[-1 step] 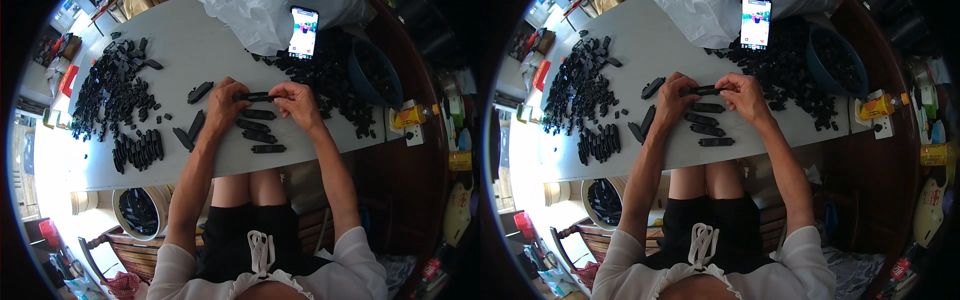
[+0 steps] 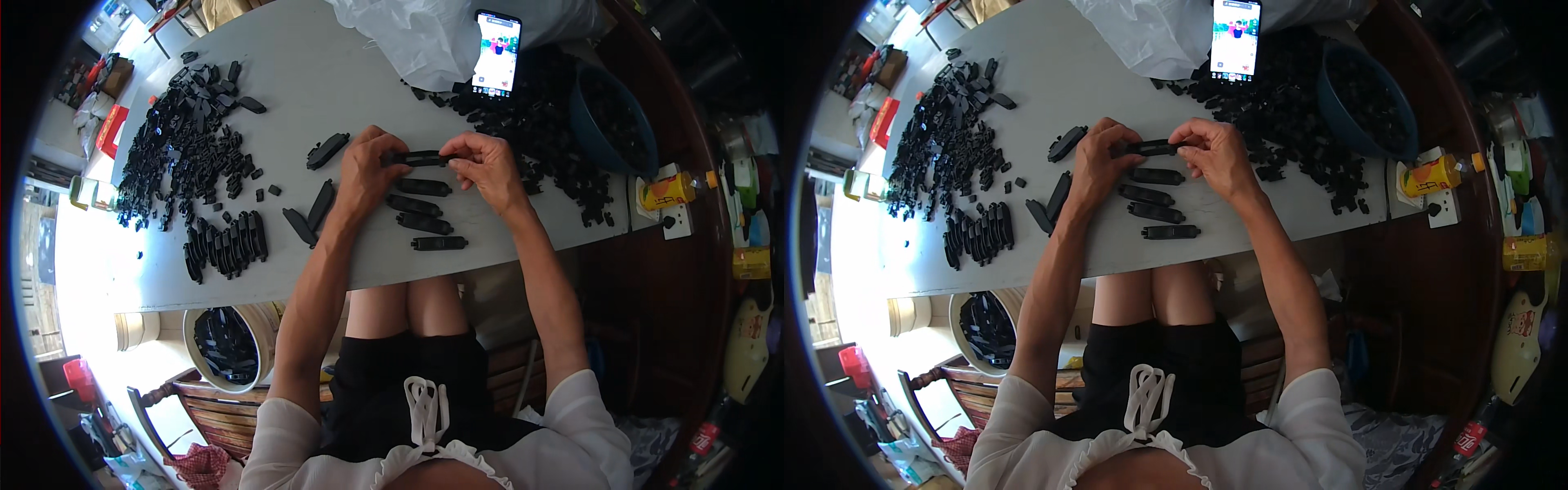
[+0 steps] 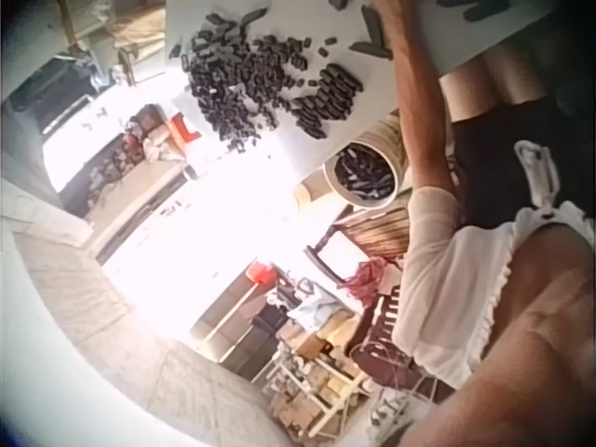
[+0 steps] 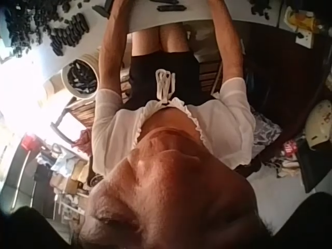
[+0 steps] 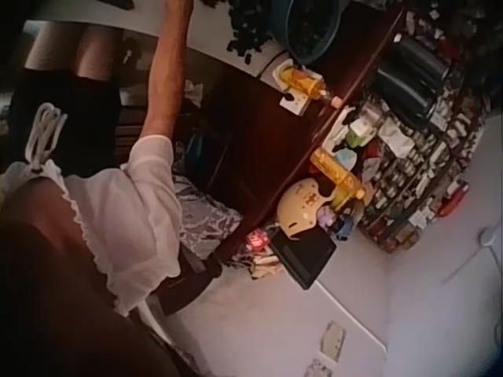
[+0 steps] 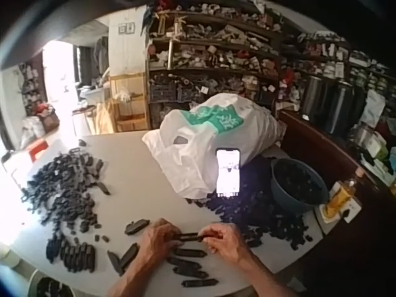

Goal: Assemble small black plastic components by hand at a workbench.

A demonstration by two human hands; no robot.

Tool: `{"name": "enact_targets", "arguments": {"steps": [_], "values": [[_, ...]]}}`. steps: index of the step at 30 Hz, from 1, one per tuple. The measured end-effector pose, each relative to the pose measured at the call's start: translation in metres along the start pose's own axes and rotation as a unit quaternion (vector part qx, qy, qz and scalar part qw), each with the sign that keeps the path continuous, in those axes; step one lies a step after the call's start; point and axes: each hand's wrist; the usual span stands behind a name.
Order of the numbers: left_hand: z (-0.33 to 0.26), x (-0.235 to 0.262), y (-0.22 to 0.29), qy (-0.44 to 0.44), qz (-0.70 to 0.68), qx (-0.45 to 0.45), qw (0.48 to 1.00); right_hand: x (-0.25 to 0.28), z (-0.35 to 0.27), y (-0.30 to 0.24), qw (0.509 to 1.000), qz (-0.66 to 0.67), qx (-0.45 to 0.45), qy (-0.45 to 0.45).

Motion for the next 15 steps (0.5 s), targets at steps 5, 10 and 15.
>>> {"name": "enact_targets", "arguments": {"steps": [5, 10, 15], "values": [[0.000, 0.000, 0.001, 0.001, -0.011, 0.007, 1.000, -0.008, 0.010, 0.000, 0.993, 0.102, 0.031, 0.044], [0.000, 0.000, 0.002, -0.002, -0.012, 0.022, 1.000, -0.014, 0.020, 0.007, 0.994, 0.073, 0.073, 0.044], [0.000, -0.002, -0.002, 0.010, -0.002, -0.010, 1.000, -0.023, 0.023, 0.005, 0.961, -0.152, 0.216, 0.085]]}}
Point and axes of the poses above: each hand's wrist, its own z-axis towards the middle knuckle, its own x-axis out of the back of the hand, y = z × x, and after that the axes turned 2 degrees about x, right-handed
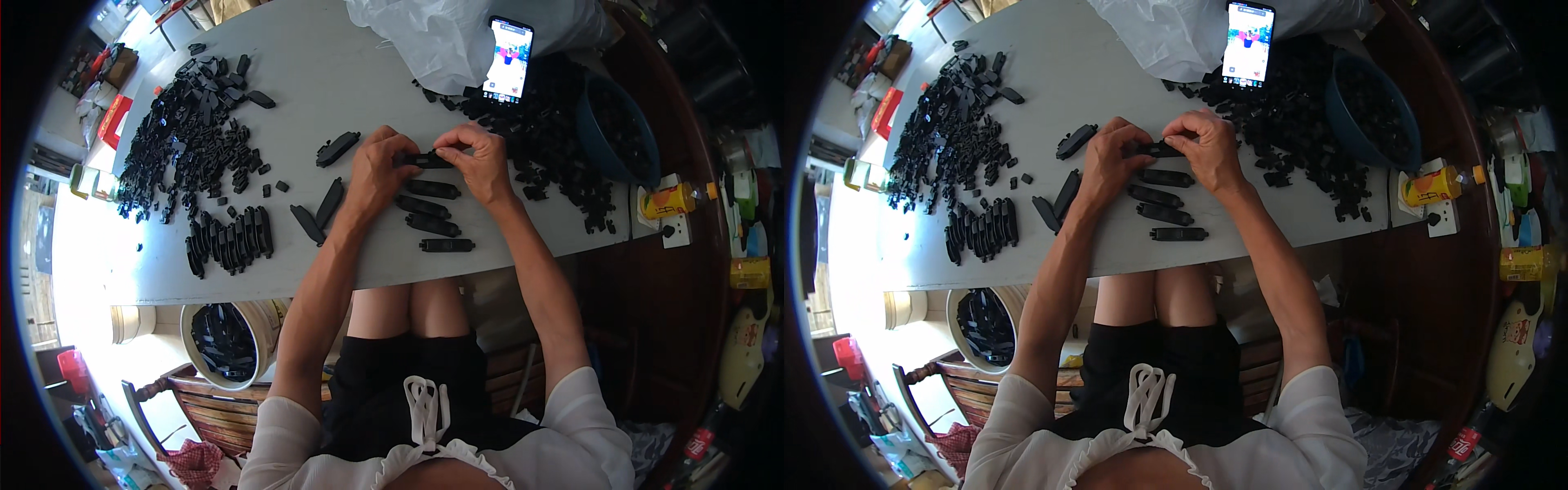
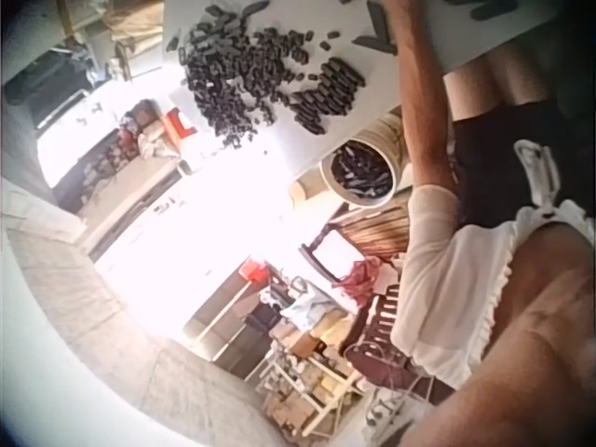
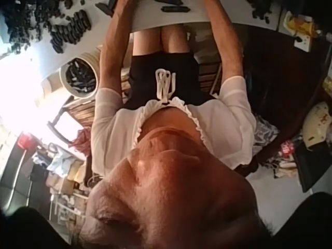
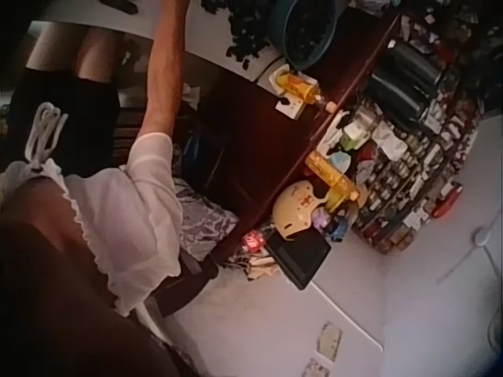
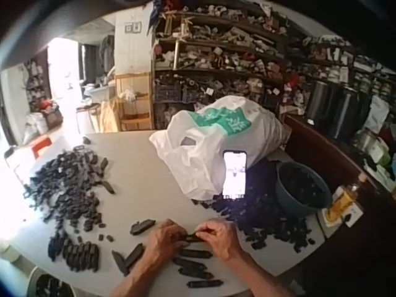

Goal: Assemble small black plastic components by hand at a workbench.

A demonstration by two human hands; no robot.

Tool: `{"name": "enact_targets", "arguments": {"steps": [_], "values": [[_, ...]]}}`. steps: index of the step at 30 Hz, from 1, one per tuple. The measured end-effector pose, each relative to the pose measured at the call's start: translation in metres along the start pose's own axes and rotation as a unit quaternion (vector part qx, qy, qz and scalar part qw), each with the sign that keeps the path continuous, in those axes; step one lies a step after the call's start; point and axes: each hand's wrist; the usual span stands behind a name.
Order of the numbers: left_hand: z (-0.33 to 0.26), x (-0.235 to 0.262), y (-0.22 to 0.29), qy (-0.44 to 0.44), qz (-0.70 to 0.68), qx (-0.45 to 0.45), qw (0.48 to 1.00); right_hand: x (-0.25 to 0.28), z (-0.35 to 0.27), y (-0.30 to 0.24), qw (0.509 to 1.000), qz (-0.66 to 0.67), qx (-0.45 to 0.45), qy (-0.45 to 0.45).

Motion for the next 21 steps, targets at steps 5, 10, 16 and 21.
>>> {"name": "enact_targets", "arguments": {"steps": [5, 10, 16, 21], "values": [[-0.001, 0.000, -0.003, 0.005, 0.001, -0.018, 1.000, -0.006, -0.003, 0.001, 1.000, -0.007, -0.005, -0.010], [0.001, 0.001, 0.001, 0.004, 0.008, -0.019, 1.000, -0.006, -0.001, 0.002, 0.998, -0.018, 0.052, 0.015], [0.002, 0.003, 0.005, -0.007, 0.005, 0.002, 1.000, -0.007, -0.003, 0.006, 0.990, -0.063, 0.126, 0.015], [0.000, 0.005, 0.009, -0.009, 0.008, -0.007, 1.000, -0.003, -0.006, 0.002, 0.984, -0.111, 0.134, -0.028]]}}
Point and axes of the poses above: each hand's wrist, its own z-axis towards the middle knuckle, its own x-axis out of the back of the hand, y = z × x, and after that the axes turned 2 degrees about x, right-handed
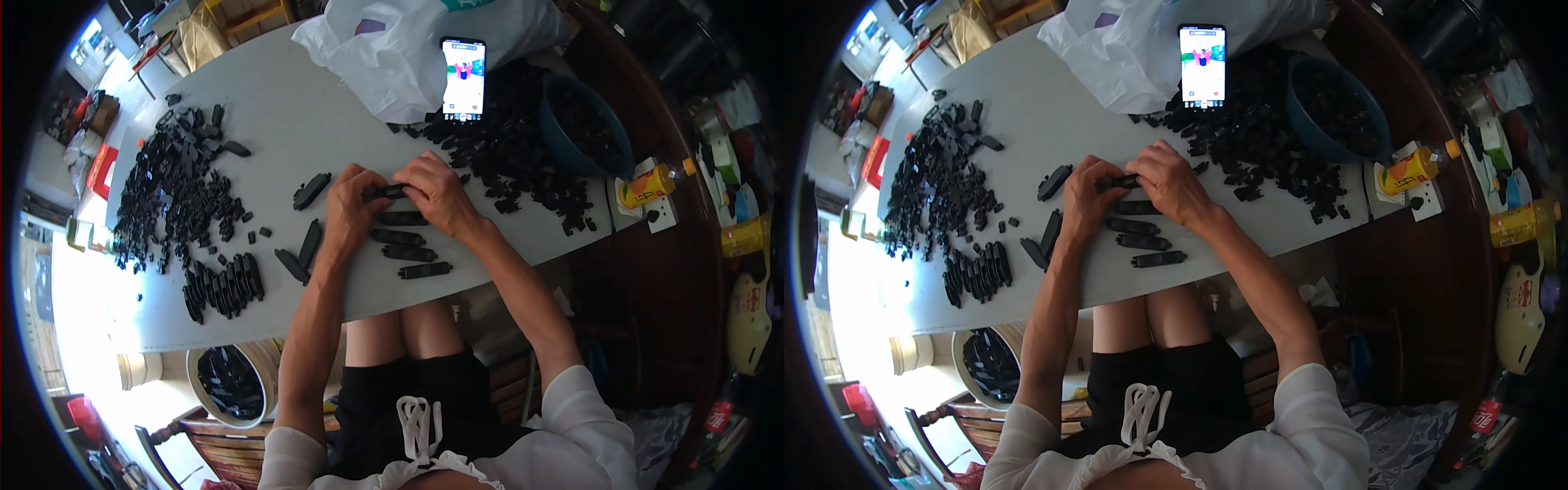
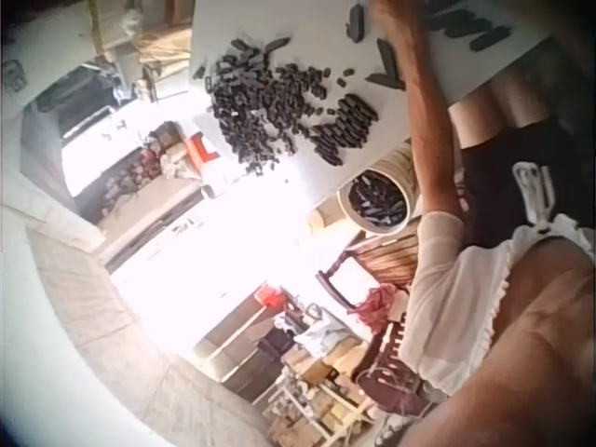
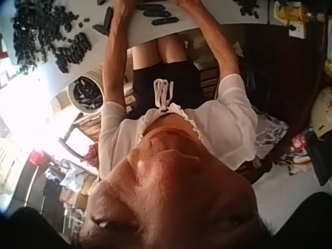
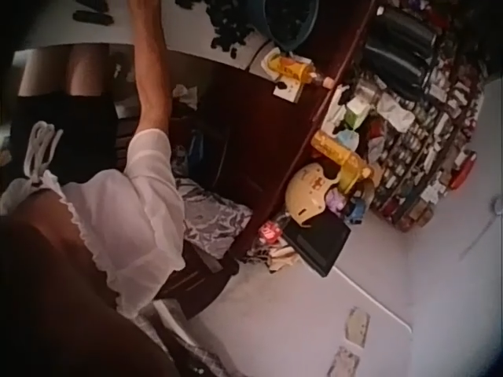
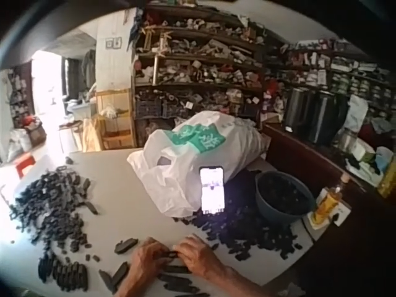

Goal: Assemble small black plastic components by hand at a workbench.

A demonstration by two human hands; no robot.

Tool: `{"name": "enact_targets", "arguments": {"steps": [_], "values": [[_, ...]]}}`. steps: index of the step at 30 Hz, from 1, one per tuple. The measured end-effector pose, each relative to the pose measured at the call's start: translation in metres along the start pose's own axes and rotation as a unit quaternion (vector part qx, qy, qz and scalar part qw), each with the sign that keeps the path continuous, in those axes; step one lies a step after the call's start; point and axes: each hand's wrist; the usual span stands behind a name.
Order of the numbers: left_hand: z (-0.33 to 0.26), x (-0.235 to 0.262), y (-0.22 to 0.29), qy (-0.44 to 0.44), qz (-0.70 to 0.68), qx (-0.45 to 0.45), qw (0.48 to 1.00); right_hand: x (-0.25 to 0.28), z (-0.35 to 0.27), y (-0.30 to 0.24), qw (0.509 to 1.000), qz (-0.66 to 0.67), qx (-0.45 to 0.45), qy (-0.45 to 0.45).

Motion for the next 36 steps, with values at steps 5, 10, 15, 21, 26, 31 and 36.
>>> {"name": "enact_targets", "arguments": {"steps": [5, 10, 15, 21, 26, 31, 36], "values": [[-0.001, -0.004, 0.000, -0.004, 0.009, 0.008, 1.000, 0.006, 0.002, -0.006, 0.993, -0.058, -0.098, -0.038], [0.000, -0.004, 0.001, -0.008, 0.005, -0.005, 1.000, 0.011, 0.018, 0.005, 0.978, -0.050, -0.136, -0.151], [0.001, -0.002, 0.000, -0.023, 0.009, 0.009, 1.000, 0.015, 0.027, 0.000, 0.954, -0.055, -0.137, -0.262], [0.000, -0.001, 0.003, -0.014, -0.008, -0.007, 1.000, 0.004, 0.022, -0.007, 0.962, -0.089, -0.110, -0.233], [0.001, -0.003, -0.001, -0.015, -0.007, -0.006, 1.000, 0.000, 0.010, -0.017, 0.980, -0.116, -0.080, -0.141], [-0.001, 0.001, -0.009, -0.030, -0.013, -0.006, 0.999, 0.024, -0.006, -0.008, 0.980, -0.071, -0.129, -0.134], [0.002, -0.001, -0.002, -0.030, -0.024, -0.008, 0.999, 0.090, -0.014, 0.011, 0.963, -0.123, -0.241, -0.022]]}}
Point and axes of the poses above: each hand's wrist, its own z-axis towards the middle knuckle, its own x-axis out of the back of the hand, y = z × x, and after that the axes turned 2 degrees about x, right-handed
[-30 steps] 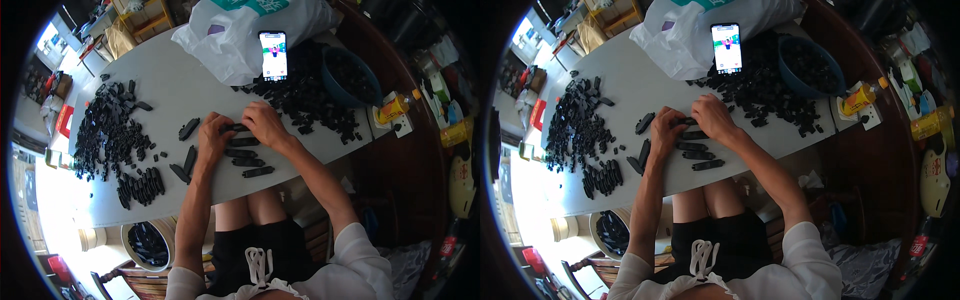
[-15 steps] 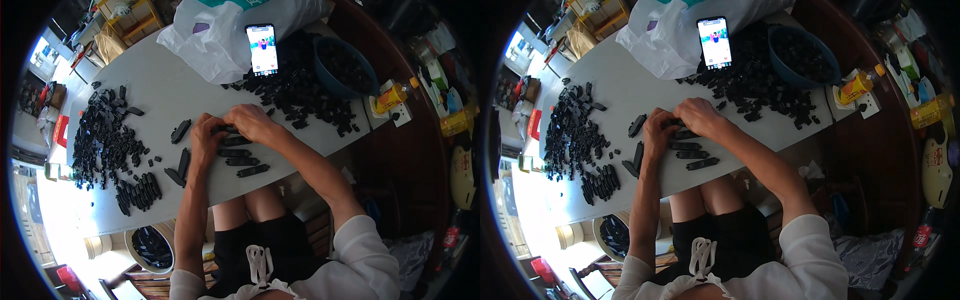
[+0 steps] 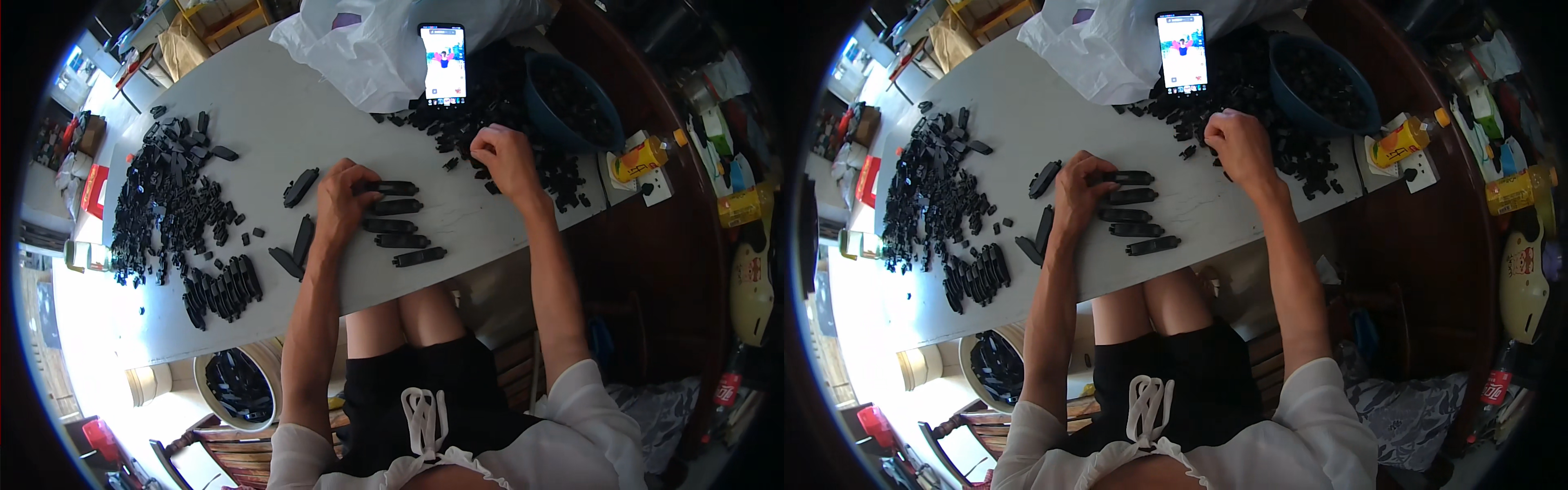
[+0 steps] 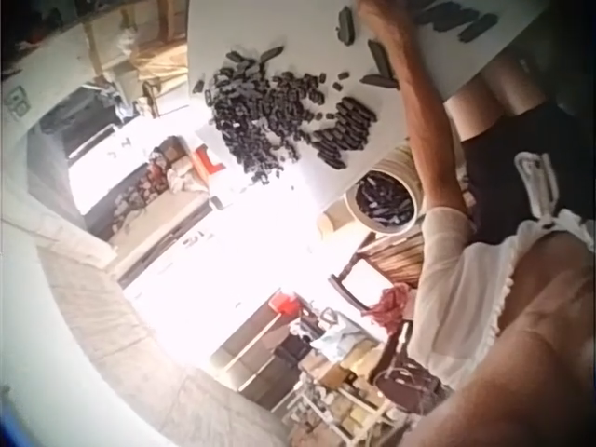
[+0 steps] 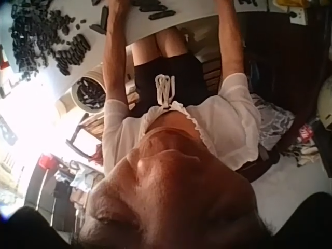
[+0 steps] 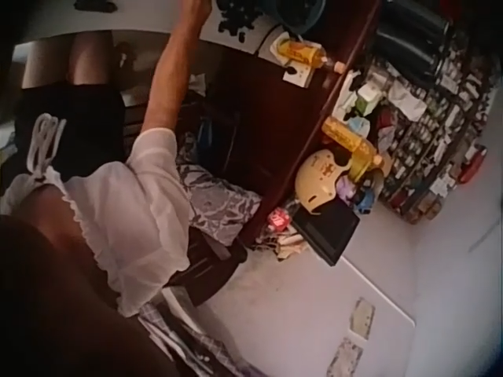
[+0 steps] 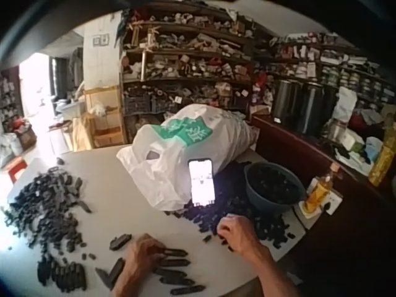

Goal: Assemble small black plastic components by hand at a workbench.

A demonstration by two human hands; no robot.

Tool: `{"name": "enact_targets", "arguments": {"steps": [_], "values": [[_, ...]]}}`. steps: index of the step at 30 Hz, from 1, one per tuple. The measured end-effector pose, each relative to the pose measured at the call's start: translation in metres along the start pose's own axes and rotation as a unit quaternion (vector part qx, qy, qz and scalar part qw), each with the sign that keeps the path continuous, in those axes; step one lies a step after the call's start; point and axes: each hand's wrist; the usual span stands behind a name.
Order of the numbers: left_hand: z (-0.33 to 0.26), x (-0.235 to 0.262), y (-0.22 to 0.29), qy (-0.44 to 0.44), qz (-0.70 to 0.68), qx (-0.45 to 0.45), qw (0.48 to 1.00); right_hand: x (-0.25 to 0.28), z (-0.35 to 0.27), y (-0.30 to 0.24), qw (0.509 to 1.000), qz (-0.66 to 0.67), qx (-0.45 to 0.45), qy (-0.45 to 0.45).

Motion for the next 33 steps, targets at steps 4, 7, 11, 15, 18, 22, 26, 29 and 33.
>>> {"name": "enact_targets", "arguments": {"steps": [4, 7, 11, 15, 18, 22, 26, 29, 33], "values": [[-0.001, 0.001, 0.000, -0.015, -0.005, 0.036, 0.999, -0.004, 0.001, -0.004, 0.998, -0.048, -0.009, -0.034], [0.000, -0.002, 0.004, -0.009, 0.005, 0.031, 0.999, -0.006, -0.001, -0.001, 0.997, -0.060, -0.013, -0.043], [-0.001, -0.001, 0.000, -0.002, -0.012, 0.032, 0.999, -0.001, -0.004, 0.004, 0.996, -0.070, -0.030, -0.035], [-0.001, -0.001, -0.002, 0.003, 0.000, 0.022, 1.000, -0.015, -0.007, -0.005, 0.990, -0.115, 0.066, -0.053], [-0.002, -0.003, -0.003, 0.008, -0.001, 0.012, 1.000, -0.032, -0.006, -0.004, 0.974, -0.173, 0.142, -0.026], [-0.004, -0.003, -0.006, 0.014, 0.013, 0.011, 1.000, -0.030, -0.008, -0.017, 0.972, -0.165, 0.165, -0.022], [-0.006, 0.009, 0.000, -0.014, 0.052, 0.015, 0.998, -0.027, -0.006, -0.024, 0.991, 0.117, 0.024, -0.061], [-0.007, 0.030, 0.003, 0.066, 0.121, 0.032, 0.990, -0.025, -0.005, -0.030, 0.942, 0.308, -0.066, -0.111], [-0.009, 0.054, 0.011, 0.164, 0.350, 0.087, 0.918, -0.022, -0.001, -0.020, 0.866, 0.474, -0.111, -0.115]]}}
Point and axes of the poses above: each hand's wrist, its own z-axis towards the middle knuckle, its own x-axis out of the back of the hand, y = z × x, and after that the axes turned 2 degrees about x, right-handed
